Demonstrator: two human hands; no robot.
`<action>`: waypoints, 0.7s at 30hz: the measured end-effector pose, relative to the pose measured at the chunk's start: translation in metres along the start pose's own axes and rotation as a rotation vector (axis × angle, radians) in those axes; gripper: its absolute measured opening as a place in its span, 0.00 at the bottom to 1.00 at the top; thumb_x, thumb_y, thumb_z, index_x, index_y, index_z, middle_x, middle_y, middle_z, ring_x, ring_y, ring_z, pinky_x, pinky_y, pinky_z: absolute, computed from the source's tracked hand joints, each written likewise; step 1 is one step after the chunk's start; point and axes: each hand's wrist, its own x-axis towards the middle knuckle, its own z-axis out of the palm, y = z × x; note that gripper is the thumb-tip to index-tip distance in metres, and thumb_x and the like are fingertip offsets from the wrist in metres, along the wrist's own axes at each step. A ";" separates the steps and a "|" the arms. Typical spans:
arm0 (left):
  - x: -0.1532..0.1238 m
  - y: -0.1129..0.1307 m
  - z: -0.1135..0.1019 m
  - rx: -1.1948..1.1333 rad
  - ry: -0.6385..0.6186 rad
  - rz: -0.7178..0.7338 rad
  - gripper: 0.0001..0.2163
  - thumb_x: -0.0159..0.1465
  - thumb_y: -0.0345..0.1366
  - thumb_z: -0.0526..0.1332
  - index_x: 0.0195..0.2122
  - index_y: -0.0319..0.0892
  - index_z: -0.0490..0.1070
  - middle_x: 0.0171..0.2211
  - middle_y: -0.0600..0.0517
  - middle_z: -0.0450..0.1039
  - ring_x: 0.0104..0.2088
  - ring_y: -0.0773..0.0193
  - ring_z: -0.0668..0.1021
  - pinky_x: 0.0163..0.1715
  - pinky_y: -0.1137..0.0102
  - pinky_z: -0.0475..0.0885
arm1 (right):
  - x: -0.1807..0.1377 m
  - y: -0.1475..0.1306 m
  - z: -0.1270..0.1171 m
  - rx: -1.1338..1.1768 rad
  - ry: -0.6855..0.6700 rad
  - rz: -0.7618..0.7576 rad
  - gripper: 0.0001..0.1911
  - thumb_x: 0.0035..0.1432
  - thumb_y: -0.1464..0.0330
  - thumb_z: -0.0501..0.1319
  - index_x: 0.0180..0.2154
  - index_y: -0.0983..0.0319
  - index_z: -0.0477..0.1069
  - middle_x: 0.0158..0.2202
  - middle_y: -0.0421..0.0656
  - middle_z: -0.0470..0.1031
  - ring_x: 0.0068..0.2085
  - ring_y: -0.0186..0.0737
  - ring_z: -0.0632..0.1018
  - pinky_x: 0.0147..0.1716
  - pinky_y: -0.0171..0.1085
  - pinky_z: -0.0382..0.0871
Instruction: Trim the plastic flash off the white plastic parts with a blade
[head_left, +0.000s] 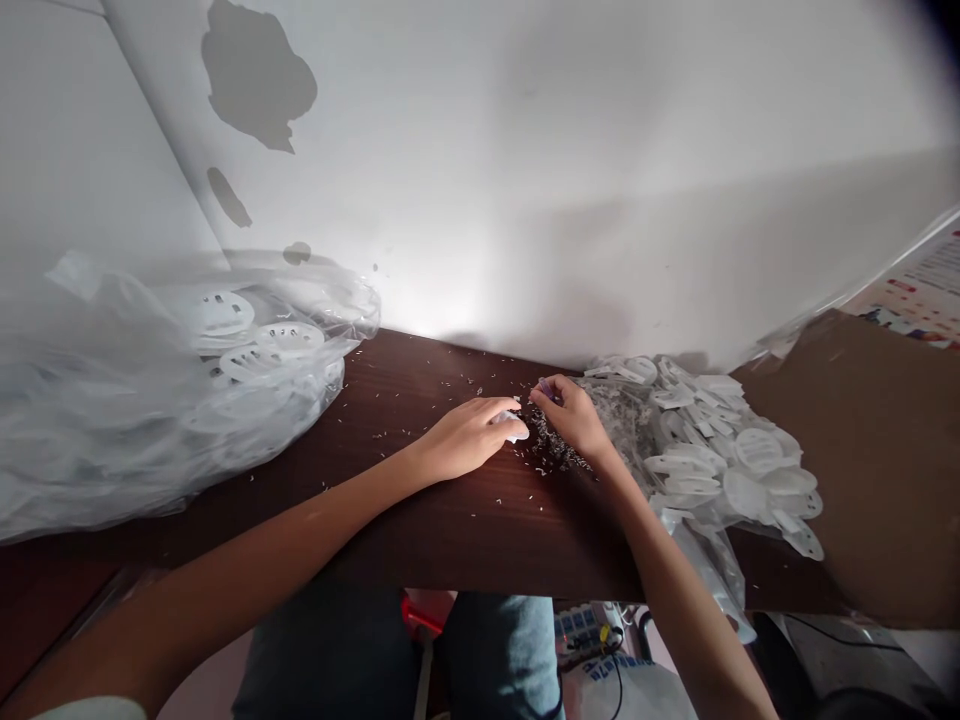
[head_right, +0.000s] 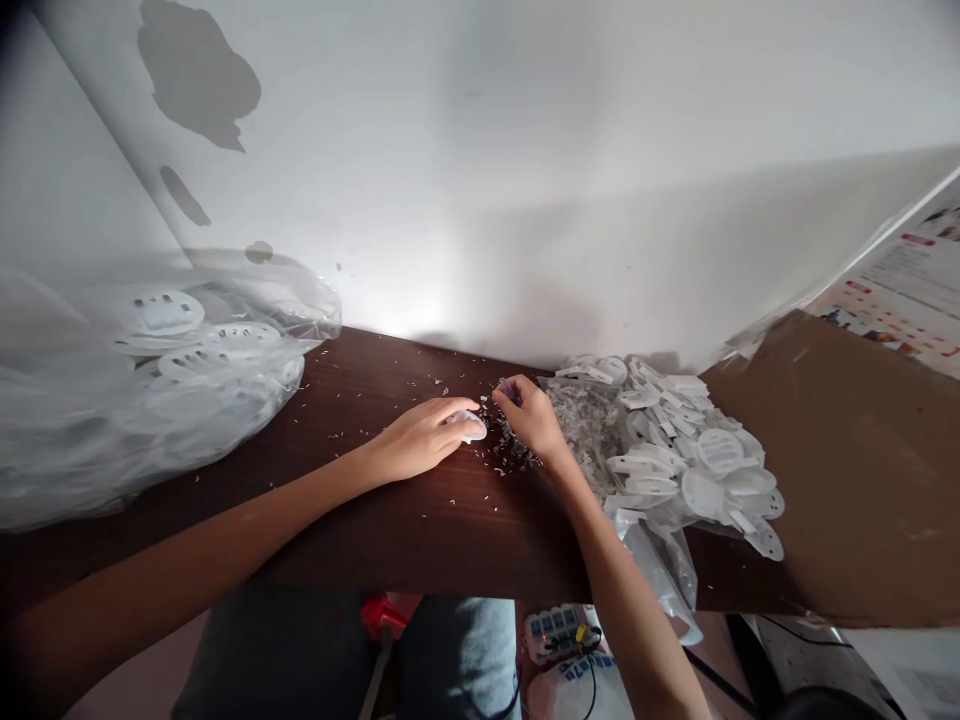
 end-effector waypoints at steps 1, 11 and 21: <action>0.000 0.000 -0.001 0.000 0.008 -0.012 0.14 0.70 0.25 0.58 0.52 0.47 0.77 0.60 0.44 0.73 0.55 0.53 0.79 0.57 0.56 0.74 | -0.002 -0.004 0.000 0.122 -0.023 0.037 0.15 0.61 0.55 0.67 0.36 0.60 0.71 0.33 0.40 0.73 0.31 0.37 0.69 0.33 0.38 0.61; 0.011 0.008 -0.029 -0.271 -0.025 -0.450 0.20 0.70 0.54 0.61 0.57 0.49 0.73 0.53 0.50 0.80 0.49 0.55 0.82 0.47 0.65 0.76 | -0.013 -0.024 0.010 0.656 -0.218 0.191 0.17 0.53 0.56 0.76 0.36 0.60 0.78 0.28 0.35 0.67 0.22 0.27 0.55 0.21 0.35 0.45; 0.000 -0.015 -0.015 0.136 0.127 0.196 0.06 0.73 0.30 0.58 0.49 0.43 0.70 0.47 0.46 0.80 0.43 0.60 0.84 0.42 0.66 0.79 | -0.019 -0.024 0.013 0.470 -0.206 0.115 0.20 0.59 0.52 0.71 0.43 0.62 0.82 0.30 0.40 0.74 0.26 0.31 0.63 0.24 0.34 0.56</action>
